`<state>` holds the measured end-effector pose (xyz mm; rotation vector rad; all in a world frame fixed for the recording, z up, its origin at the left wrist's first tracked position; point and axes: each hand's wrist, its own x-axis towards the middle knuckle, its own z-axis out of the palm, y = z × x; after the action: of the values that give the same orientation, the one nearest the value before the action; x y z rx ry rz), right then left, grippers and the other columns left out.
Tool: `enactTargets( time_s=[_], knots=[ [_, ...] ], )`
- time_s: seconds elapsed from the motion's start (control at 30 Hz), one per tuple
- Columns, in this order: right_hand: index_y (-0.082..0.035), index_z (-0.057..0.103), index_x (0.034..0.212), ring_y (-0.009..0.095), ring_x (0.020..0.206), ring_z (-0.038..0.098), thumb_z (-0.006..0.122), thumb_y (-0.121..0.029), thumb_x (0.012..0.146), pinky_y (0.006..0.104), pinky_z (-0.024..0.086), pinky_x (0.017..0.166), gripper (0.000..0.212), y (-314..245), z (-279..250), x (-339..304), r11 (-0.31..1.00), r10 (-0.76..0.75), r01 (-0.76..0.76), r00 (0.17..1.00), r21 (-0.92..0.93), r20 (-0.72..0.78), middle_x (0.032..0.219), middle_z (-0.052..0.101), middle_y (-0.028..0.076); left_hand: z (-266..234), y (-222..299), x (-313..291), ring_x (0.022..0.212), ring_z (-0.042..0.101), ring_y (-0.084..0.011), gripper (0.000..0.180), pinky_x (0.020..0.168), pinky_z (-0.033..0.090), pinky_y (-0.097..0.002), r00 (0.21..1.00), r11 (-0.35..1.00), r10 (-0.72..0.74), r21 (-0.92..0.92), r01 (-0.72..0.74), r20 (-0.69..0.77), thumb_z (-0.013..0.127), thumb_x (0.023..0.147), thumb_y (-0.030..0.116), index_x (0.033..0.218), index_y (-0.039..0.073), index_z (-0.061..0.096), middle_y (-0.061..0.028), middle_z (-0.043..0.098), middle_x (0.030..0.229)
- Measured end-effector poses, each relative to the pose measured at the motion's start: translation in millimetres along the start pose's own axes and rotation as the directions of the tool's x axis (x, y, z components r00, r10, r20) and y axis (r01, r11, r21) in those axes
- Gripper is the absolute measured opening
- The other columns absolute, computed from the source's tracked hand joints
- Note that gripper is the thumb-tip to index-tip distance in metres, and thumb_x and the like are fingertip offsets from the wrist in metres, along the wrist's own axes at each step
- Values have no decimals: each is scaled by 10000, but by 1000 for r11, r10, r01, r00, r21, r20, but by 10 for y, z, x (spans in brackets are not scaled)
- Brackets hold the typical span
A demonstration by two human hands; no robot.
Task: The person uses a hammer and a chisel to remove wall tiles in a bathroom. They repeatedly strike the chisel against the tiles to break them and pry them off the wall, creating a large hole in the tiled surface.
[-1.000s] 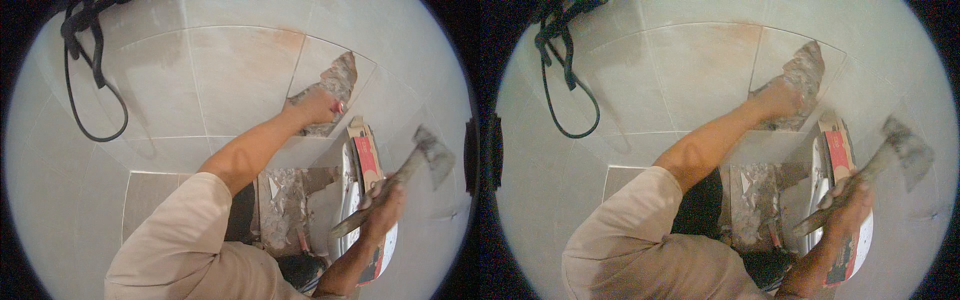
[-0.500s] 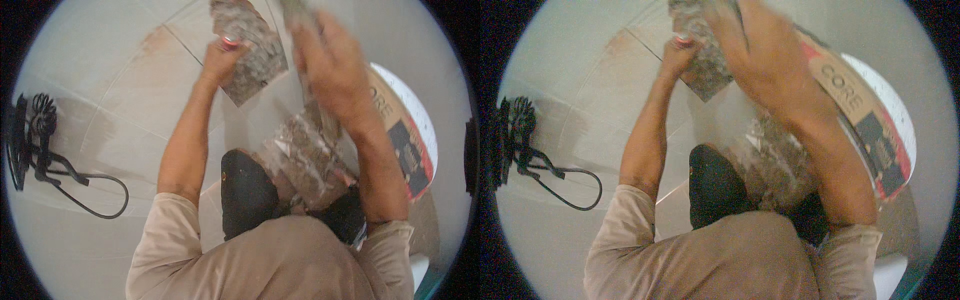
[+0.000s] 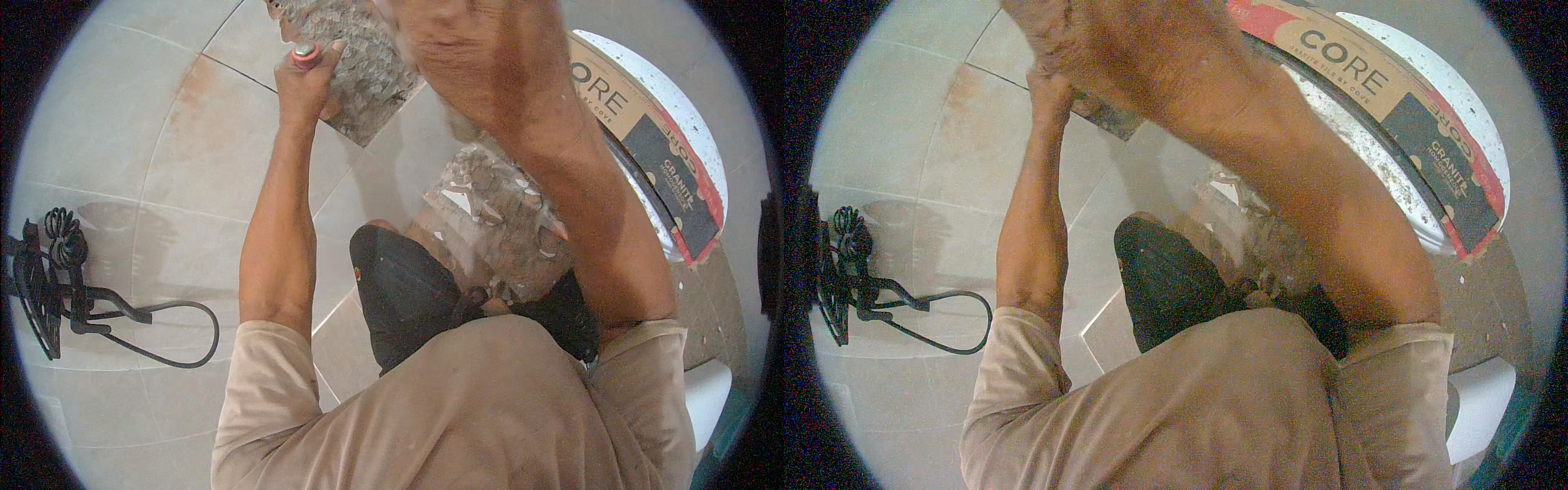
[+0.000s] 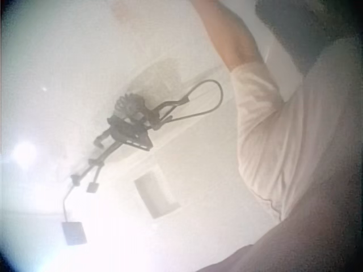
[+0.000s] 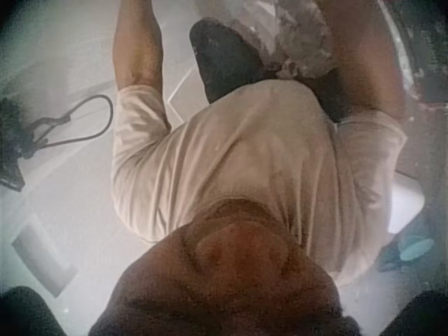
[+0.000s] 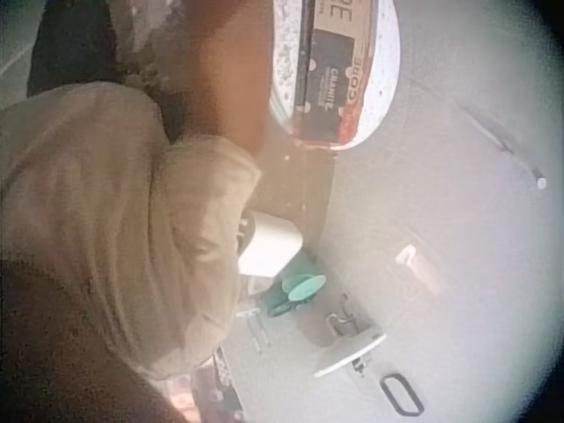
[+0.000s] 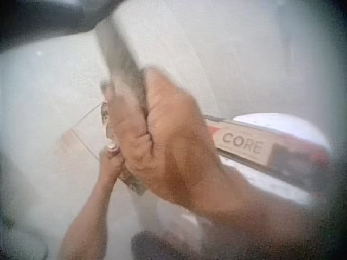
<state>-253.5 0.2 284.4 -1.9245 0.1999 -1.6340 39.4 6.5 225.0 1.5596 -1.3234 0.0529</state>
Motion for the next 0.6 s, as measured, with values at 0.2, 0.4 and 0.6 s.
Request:
enactTargets(
  time_s=[0.2, 0.4, 0.6],
  knots=[
    [32, 648, 1030, 497, 863, 688, 613, -279, 979, 551, 541, 737, 317, 602, 307, -445, 915, 295, -145, 878, -376, 378, 904, 700, 308, -24, -329, 58, 755, 570, -82, 212, 697, 490, -285, 997, 998, 60, 1, -60, 52, 825, 865, 195, 885, 14, 715, 16, 699, 844],
    [28, 599, 1029, 372, 774, 640, 573, -264, 1012, 470, 511, 663, 294, 65, 147, -47, 972, -236, 236, 972, -4, -13, 856, 642, 237, -22, -45, -94, 720, 580, -78, 211, 683, 494, -270, 994, 993, 114, 40, -114, 3, 843, 857, 192, 866, 20, 720, 25, 688, 800],
    [52, 577, 1129, 537, 885, 658, 576, -279, 1015, 543, 522, 748, 350, 590, 441, -637, 970, 151, -120, 979, -212, 137, 876, 660, 346, -19, -220, -139, 714, 603, -100, 243, 644, 500, -305, 1000, 981, 10, -192, -11, -5, 839, 875, 241, 861, 31, 717, -6, 699, 763]
  ],
)
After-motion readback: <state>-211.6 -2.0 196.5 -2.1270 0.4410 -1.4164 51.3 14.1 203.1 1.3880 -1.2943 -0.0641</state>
